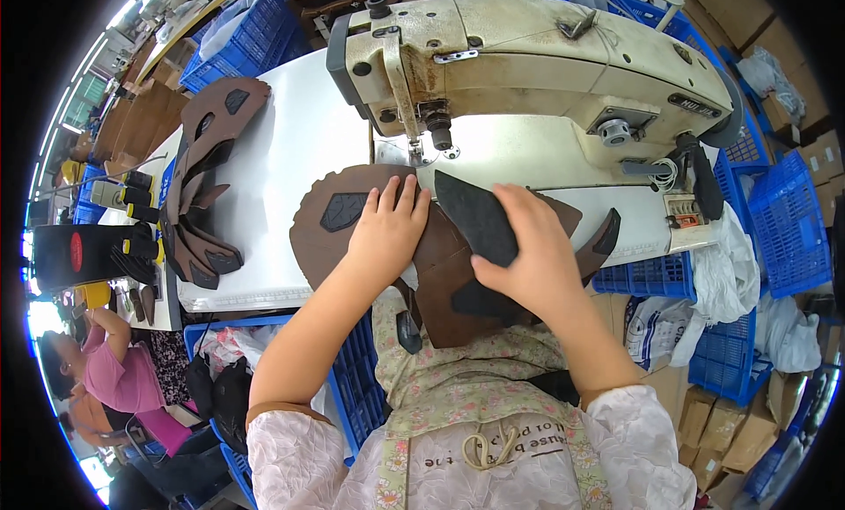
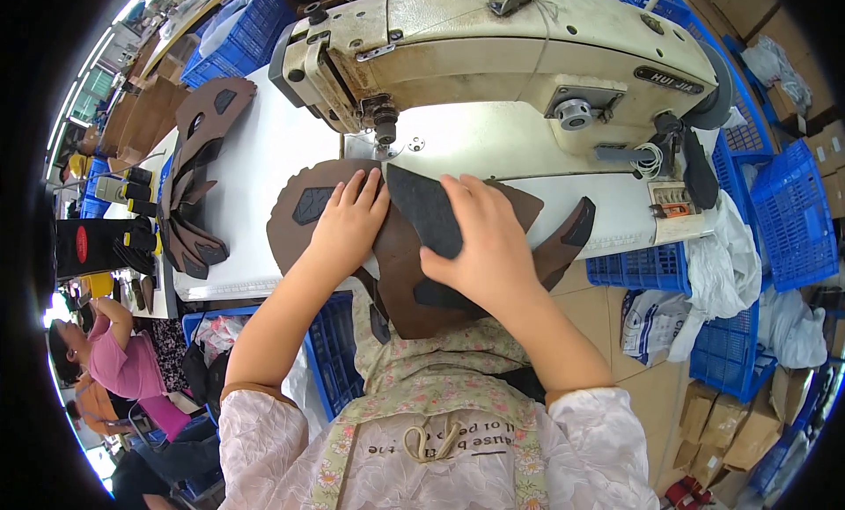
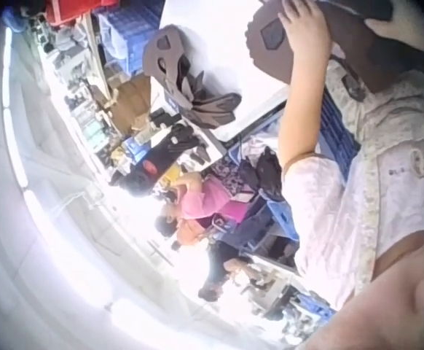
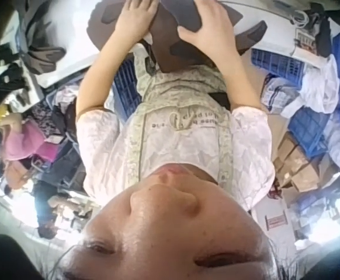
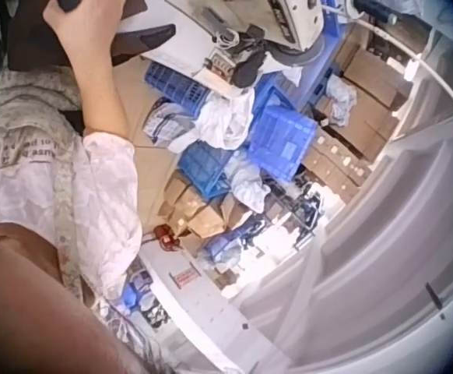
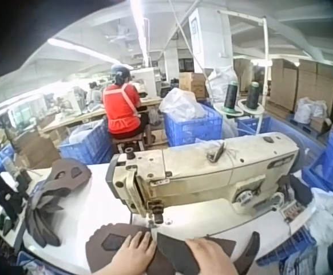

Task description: Operating an industrial sewing machine to stitch together brown and black shoe upper components.

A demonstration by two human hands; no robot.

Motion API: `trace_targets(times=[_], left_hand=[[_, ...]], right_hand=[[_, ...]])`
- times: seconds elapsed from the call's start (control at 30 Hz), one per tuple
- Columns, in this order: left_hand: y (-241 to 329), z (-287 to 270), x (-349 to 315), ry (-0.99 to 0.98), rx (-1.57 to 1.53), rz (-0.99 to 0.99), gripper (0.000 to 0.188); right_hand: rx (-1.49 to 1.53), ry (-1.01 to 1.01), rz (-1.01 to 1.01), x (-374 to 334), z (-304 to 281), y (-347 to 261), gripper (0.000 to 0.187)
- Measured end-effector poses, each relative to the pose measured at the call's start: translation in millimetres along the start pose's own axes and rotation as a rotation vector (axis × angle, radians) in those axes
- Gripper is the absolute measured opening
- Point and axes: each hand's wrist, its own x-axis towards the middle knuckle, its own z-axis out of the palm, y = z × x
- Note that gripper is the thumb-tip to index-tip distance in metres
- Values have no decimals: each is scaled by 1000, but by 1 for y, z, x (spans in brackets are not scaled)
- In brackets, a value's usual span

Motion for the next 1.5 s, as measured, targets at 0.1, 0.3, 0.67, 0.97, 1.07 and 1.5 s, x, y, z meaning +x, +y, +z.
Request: trace_targets(times=[0.1,0.3,0.67,0.97,1.07,1.5], left_hand=[[0,-1,2,5,-6,-4,66],[-5,-5,-2,61,-117,-9,68],[-7,-4,-1,63,-153,-21,68],[-9,4,11,96,-231,-58,68],[-13,4,17,131,-291,-97,69],[-20,0,27,130,-338,-116,64]], right_hand=[[-201,-39,69,15,36,9,69],[-328,-57,-32,37,49,18,57],[-190,-204,-78,55,44,27,56],[-196,-149,-153,66,47,38,54],[-192,-162,-152,72,47,41,54],[-221,-170,-129,81,49,44,52]])
